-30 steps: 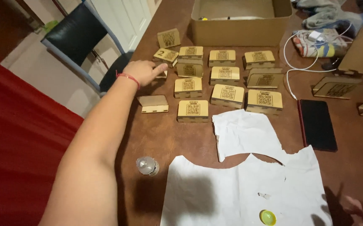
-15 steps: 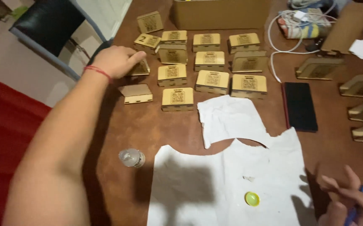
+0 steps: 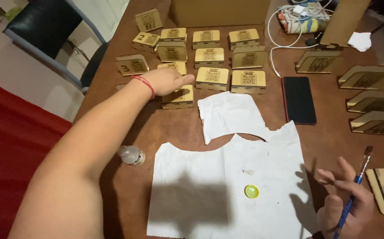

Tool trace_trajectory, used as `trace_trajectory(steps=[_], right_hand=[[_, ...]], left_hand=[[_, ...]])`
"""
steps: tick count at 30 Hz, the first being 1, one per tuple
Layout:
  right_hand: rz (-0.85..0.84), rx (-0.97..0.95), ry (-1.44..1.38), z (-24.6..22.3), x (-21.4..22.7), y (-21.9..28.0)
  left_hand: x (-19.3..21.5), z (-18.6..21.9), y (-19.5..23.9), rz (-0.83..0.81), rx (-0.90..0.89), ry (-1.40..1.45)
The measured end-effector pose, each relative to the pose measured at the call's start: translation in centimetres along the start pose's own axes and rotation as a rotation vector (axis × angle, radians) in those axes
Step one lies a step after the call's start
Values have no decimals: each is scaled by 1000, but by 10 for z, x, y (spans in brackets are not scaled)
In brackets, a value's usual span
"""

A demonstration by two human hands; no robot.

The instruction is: Applying glue to the edges of laser-cut wooden box components using a paintbrush for assembly.

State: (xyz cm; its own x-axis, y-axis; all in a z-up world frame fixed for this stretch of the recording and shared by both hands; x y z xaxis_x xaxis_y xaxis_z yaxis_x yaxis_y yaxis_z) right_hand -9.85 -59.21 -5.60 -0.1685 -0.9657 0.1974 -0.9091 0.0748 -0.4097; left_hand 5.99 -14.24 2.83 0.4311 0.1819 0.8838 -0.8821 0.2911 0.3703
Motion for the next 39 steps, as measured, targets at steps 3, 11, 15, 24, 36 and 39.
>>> trace_trajectory(steps=[3, 11, 15, 24, 36, 39], right_hand=[[38, 33, -39, 4, 2, 1], [36, 80, -46, -2, 10, 6], [27, 26, -52, -7, 7, 10], [4, 24, -28, -19, 5, 11], [0, -73, -61, -29, -6, 8], [-18, -63, -44, -16, -2, 6]], left_hand=[[-9, -2, -19, -56, 23, -41], [-4, 8, -2, 5, -22, -69], [-8, 41, 34, -64, -35, -31], [-52, 65, 73, -30, -33, -141], [-57, 75, 98, 339, -203, -406], [-28, 75, 91, 179, -47, -179]])
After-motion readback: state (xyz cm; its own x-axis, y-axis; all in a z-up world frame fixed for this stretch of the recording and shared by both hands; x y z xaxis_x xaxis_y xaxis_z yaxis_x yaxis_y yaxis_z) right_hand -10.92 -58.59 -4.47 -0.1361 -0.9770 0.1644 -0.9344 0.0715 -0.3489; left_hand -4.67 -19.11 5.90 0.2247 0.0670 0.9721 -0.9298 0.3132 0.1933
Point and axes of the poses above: each hand's wrist, its own y-axis away from the middle knuckle, its own x-axis out of the back of the hand, z = x × y, the point moved 4 cm from there along -y, towards the middle knuckle, and after that the axes turned 14 degrees about -x, right-handed, at the moved point
